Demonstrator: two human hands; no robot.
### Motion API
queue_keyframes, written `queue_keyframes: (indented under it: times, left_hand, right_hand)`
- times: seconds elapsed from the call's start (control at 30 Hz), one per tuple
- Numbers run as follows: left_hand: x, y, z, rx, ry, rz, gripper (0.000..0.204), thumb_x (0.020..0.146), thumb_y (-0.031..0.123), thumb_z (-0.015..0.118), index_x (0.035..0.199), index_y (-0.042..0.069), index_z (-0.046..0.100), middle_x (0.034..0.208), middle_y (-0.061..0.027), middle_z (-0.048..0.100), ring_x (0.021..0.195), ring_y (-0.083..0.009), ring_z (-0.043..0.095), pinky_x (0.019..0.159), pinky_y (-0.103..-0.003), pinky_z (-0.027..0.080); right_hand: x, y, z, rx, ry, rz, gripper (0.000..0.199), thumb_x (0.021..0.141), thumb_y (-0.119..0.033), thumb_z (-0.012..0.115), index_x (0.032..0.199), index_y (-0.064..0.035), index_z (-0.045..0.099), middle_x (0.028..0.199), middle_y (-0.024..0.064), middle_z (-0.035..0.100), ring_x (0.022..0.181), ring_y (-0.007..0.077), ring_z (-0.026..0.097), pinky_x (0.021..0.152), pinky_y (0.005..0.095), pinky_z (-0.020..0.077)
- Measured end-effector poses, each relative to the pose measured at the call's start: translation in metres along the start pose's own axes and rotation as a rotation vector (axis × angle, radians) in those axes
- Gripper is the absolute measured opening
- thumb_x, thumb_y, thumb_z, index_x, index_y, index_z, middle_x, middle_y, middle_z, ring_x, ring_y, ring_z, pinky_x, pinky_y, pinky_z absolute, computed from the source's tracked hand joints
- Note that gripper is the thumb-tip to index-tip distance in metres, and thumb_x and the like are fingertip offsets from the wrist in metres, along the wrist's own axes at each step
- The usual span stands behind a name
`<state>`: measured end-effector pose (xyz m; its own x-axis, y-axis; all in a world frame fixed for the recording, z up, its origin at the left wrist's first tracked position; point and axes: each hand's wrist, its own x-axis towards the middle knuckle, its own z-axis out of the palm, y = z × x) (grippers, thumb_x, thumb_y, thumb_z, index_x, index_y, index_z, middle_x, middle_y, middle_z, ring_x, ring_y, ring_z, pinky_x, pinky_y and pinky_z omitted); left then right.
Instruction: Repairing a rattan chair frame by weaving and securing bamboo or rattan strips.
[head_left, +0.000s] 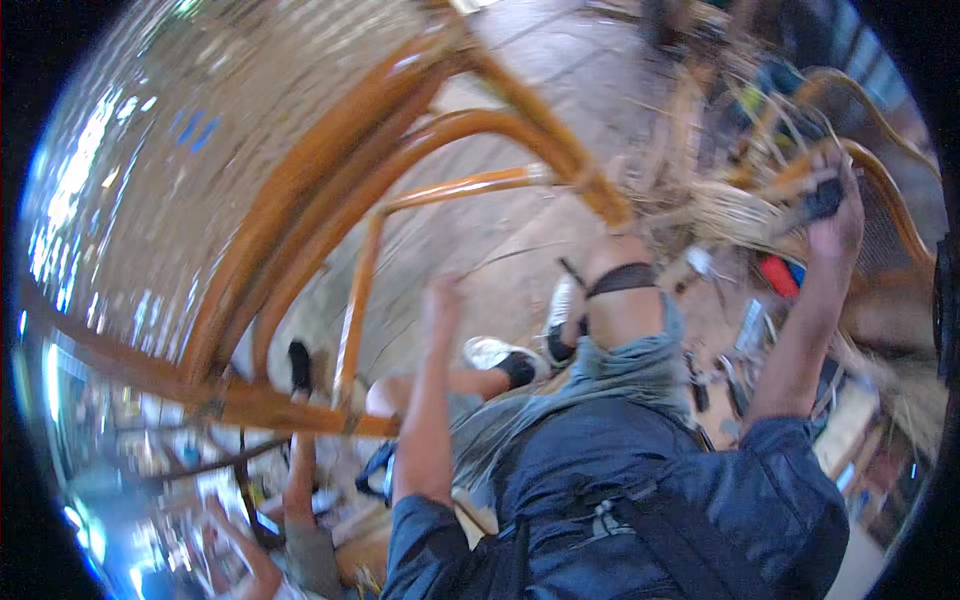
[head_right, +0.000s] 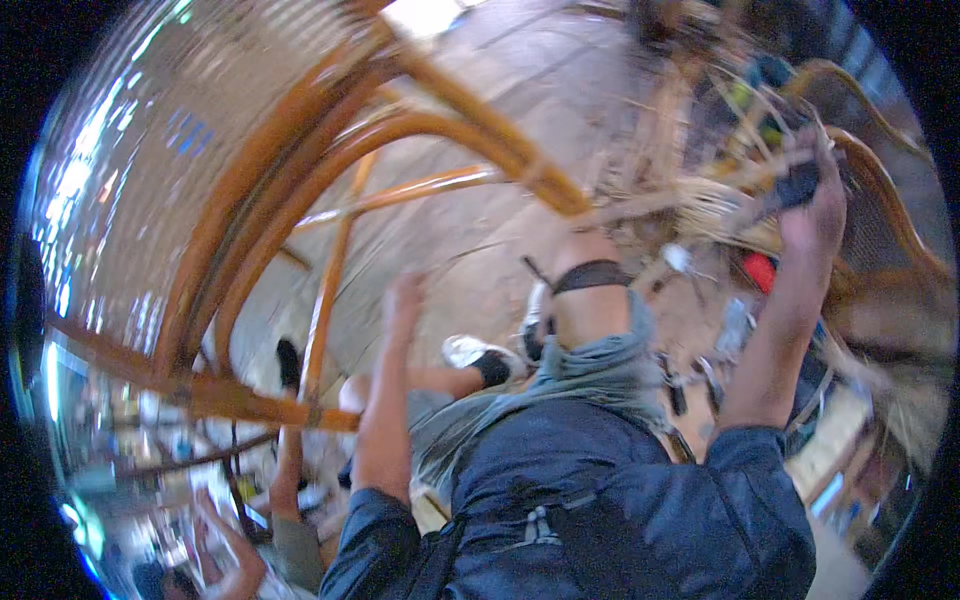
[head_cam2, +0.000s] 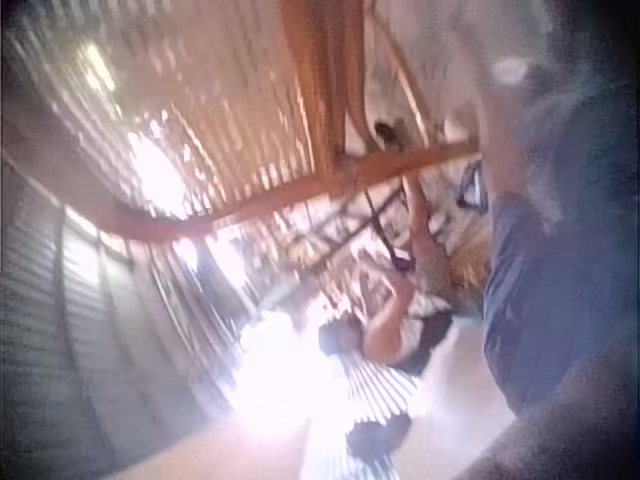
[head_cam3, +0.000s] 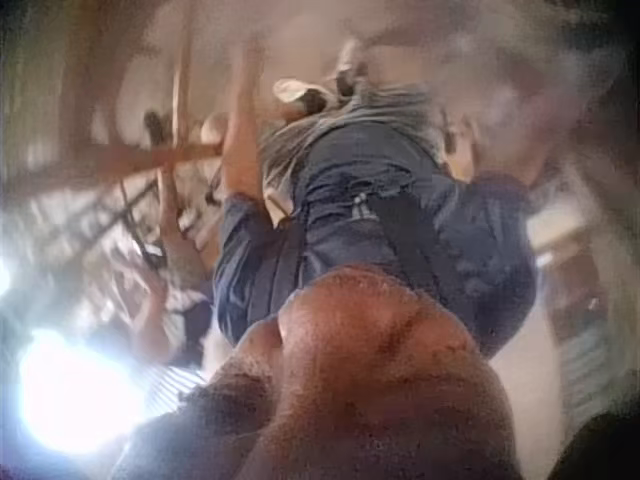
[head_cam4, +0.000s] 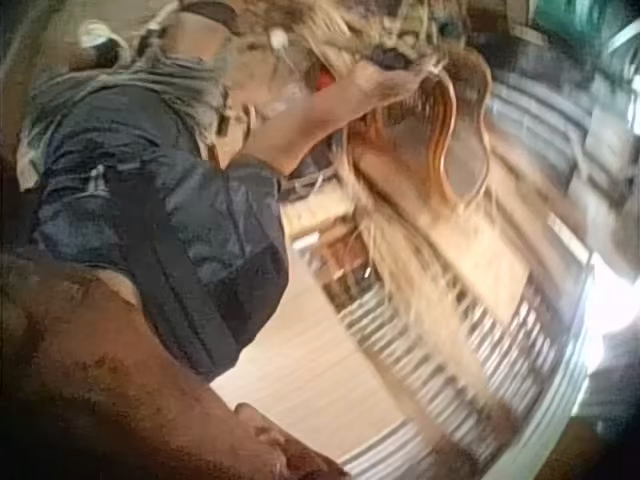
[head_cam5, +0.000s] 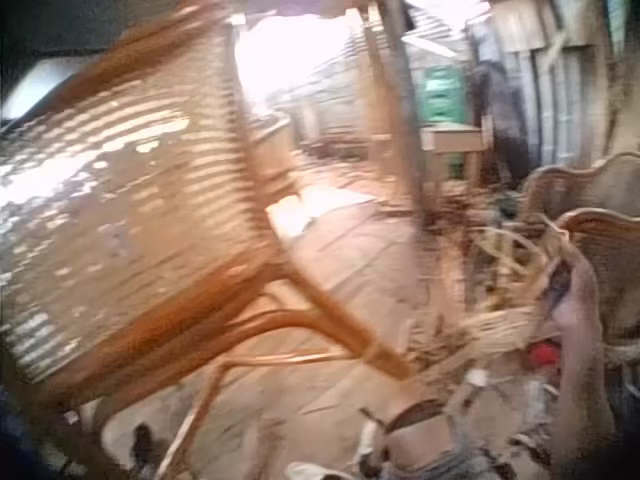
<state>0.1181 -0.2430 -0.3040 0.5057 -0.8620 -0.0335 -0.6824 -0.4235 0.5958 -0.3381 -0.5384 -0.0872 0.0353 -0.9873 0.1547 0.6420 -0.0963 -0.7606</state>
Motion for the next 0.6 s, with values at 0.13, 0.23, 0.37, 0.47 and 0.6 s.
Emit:
queue_keyframes:
  times: [0.13,0.23,0.37,0.47,0.6]
  left_hand:
    - [0.023,-0.025,-0.019,-0.989,0.231,-0.856,0.033,0.089,0.040,0.038,0.069,0.014,0.047,0.047,0.0015,0.037,0.035,-0.0134,0.032,0.032,-0.030,0.025]
    - [0.019,-0.047,-0.019,-1.110,0.403,-0.956,0.036,0.090,0.041,0.038,0.069,0.013,0.047,0.050,0.0017,0.039,0.039,-0.0124,0.037,0.034,-0.028,0.027]
    - [-0.008,0.030,-0.003,-0.834,0.189,-0.695,0.041,0.090,0.044,0.038,0.079,0.008,0.054,0.057,0.0018,0.043,0.044,-0.0099,0.039,0.037,-0.024,0.028]
    - [-0.051,0.128,-0.005,-0.766,-0.146,-0.656,0.048,0.090,0.048,0.034,0.082,0.006,0.055,0.058,0.0019,0.043,0.044,-0.0071,0.037,0.037,-0.021,0.028]
    - [-0.091,0.186,0.014,-0.924,-0.332,-0.575,0.050,0.094,0.043,0.029,0.090,0.002,0.056,0.060,0.0035,0.041,0.053,-0.0056,0.037,0.046,-0.020,0.030]
  right_hand:
    - [0.007,-0.074,-0.024,0.156,-0.122,-0.135,0.019,0.087,-0.016,0.051,0.093,0.0012,0.057,0.083,0.0117,0.059,0.072,0.0189,0.055,0.061,0.0273,0.0472]
    - [-0.003,-0.074,-0.026,-0.234,0.224,-0.276,0.018,0.086,-0.015,0.052,0.097,-0.0009,0.056,0.077,0.0088,0.057,0.067,0.0171,0.053,0.060,0.0244,0.0454]
    - [-0.035,-0.011,0.002,-1.075,0.324,0.059,0.023,0.083,-0.020,0.054,0.099,-0.0045,0.060,0.065,0.0013,0.055,0.054,0.0058,0.047,0.048,0.0220,0.0371]
    - [-0.074,0.055,0.013,-1.120,-0.277,0.295,0.024,0.082,-0.022,0.053,0.098,-0.0049,0.059,0.068,0.0004,0.058,0.060,0.0094,0.053,0.056,0.0250,0.0426]
    - [-0.139,0.098,0.044,-1.023,-0.611,0.497,0.025,0.084,-0.025,0.057,0.097,-0.0040,0.059,0.068,0.0009,0.059,0.059,0.0090,0.056,0.056,0.0254,0.0449]
